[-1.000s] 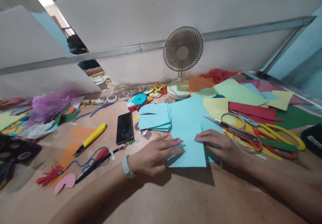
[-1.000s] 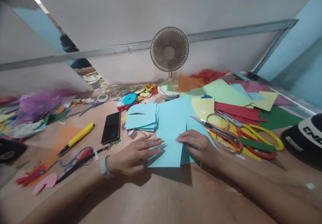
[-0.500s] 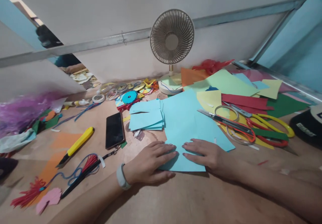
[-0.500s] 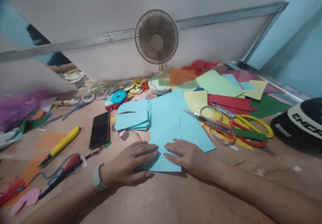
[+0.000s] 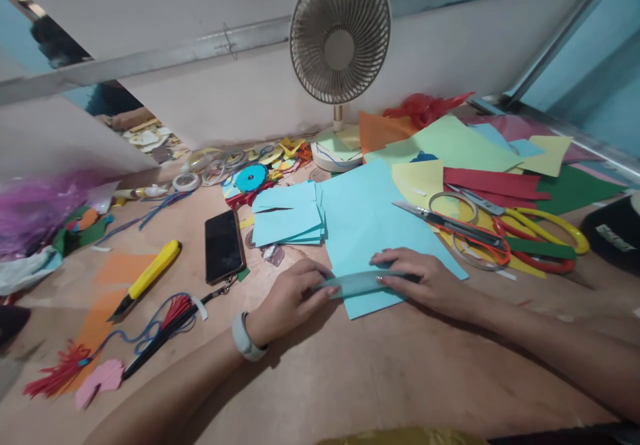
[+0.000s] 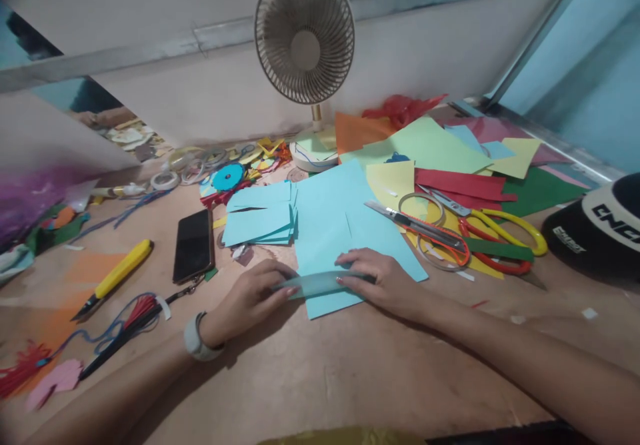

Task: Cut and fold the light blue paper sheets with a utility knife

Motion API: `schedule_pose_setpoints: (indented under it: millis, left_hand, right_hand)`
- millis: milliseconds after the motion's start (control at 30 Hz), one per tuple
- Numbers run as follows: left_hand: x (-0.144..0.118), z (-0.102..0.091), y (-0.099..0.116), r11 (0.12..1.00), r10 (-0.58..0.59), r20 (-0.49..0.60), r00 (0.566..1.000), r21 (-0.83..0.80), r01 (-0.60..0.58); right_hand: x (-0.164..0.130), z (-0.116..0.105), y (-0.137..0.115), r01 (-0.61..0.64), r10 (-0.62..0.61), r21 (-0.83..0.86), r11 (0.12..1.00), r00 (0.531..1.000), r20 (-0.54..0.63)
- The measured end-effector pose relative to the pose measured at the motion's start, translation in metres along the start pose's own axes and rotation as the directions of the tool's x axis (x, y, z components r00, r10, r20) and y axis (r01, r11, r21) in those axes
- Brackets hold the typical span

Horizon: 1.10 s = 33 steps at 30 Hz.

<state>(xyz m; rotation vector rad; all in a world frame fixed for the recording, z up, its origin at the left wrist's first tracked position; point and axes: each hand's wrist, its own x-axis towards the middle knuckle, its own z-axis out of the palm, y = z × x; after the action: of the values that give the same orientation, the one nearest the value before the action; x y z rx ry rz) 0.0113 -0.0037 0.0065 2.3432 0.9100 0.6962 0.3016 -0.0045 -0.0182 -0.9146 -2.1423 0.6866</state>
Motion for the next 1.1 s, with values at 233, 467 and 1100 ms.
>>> schedule_pose_setpoints:
  millis: [233, 467, 1100]
  left_hand:
    - [0.013, 0.001, -0.008, 0.973, -0.208, -0.084, 0.974, 0.084, 0.215]
    - [0.017, 0.002, -0.011, 0.951, -0.197, -0.065, 0.978, 0.230, 0.206]
    - [0.013, 0.003, -0.008, 0.893, 0.128, -0.160, 0.979, 0.447, -0.044]
  right_hand:
    - [0.000, 0.007, 0.003, -0.092, 0.061, -0.221, 0.971, 0.988, -0.143]
    - [0.006, 0.010, 0.009, -0.054, -0.008, -0.393, 0.918, 0.988, -0.155]
    - [0.012, 0.011, 0.010, -0.072, 0.000, -0.473, 0.878, 0.989, -0.149]
